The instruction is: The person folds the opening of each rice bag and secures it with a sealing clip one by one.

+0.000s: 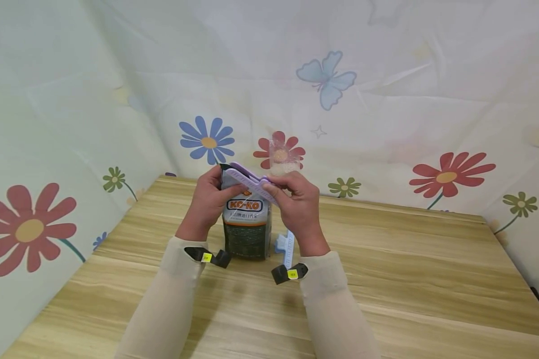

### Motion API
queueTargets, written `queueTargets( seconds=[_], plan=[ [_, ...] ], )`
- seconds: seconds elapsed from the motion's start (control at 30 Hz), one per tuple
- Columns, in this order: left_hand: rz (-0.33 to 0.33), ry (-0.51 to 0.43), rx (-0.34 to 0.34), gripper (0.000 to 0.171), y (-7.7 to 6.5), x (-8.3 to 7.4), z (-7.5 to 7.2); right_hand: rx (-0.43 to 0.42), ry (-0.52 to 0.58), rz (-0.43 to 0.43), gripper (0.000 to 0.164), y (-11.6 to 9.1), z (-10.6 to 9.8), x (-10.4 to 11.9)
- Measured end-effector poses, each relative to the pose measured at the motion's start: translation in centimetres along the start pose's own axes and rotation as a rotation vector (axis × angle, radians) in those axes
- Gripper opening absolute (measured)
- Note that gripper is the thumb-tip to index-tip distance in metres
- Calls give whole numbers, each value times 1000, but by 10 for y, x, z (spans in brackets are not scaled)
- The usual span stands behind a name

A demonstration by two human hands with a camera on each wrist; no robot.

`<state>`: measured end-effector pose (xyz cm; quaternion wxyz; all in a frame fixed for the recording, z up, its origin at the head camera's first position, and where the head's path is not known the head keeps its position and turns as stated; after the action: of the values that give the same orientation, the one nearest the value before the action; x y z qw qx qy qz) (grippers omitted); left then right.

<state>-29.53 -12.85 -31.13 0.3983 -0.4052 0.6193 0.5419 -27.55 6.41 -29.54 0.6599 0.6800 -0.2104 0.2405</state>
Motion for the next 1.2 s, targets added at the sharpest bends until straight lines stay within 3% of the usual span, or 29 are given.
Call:
queueTargets(
  seconds=[0.57, 1.2],
  plan=[
    [33, 110, 24, 31, -2, -5, 5, -13, 22, -7, 22, 0, 3, 4],
    [48, 125, 38, 32, -1, -4, 5, 1, 63, -42, 22, 1, 6, 6]
  ],
)
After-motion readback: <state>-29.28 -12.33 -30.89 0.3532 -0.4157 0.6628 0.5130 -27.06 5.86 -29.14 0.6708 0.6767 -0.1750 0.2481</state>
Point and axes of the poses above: each hand's wrist, its own y-axis towards the middle knuckle, its own z-axis out of the palm, x = y × z, the point moved 5 cm from there along y, towards the middle knuckle
